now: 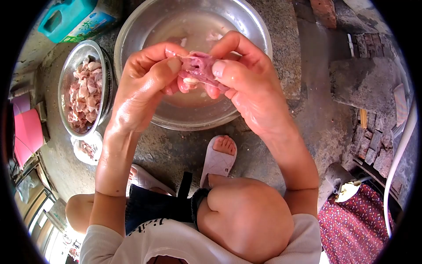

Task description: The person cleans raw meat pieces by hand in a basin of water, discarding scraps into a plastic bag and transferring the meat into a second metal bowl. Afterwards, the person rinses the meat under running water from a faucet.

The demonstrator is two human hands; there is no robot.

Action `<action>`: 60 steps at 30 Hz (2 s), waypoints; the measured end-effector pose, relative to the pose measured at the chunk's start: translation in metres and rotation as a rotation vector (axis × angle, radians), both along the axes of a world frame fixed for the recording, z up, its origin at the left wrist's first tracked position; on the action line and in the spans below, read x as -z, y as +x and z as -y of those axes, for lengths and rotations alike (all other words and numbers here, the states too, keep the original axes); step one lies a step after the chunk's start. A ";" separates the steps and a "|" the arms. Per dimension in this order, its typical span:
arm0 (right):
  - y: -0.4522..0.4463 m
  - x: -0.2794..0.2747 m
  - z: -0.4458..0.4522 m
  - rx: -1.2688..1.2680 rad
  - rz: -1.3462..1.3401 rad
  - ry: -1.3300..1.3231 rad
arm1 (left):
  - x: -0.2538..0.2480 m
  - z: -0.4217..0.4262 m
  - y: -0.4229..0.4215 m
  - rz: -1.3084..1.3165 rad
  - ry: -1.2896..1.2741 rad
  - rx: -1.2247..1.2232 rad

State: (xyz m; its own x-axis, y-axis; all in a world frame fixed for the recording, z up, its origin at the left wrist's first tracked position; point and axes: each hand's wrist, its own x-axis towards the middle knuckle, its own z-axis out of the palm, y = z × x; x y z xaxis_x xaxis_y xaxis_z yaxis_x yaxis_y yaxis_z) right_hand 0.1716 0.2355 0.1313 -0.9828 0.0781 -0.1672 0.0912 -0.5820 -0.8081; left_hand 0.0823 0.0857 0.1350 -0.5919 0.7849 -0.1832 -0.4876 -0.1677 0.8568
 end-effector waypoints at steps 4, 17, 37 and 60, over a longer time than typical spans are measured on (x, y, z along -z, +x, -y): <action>-0.001 0.000 0.005 0.069 -0.004 -0.018 | 0.007 -0.005 0.003 0.089 0.027 -0.053; 0.004 0.026 -0.011 0.255 0.082 0.154 | 0.012 0.018 -0.052 -0.072 -0.146 0.042; -0.004 0.031 0.031 -0.035 0.183 0.152 | 0.167 0.557 -0.049 -1.200 -1.903 0.329; 0.006 0.000 0.030 0.014 -0.013 0.176 | -0.017 0.051 -0.005 -0.202 -0.198 0.261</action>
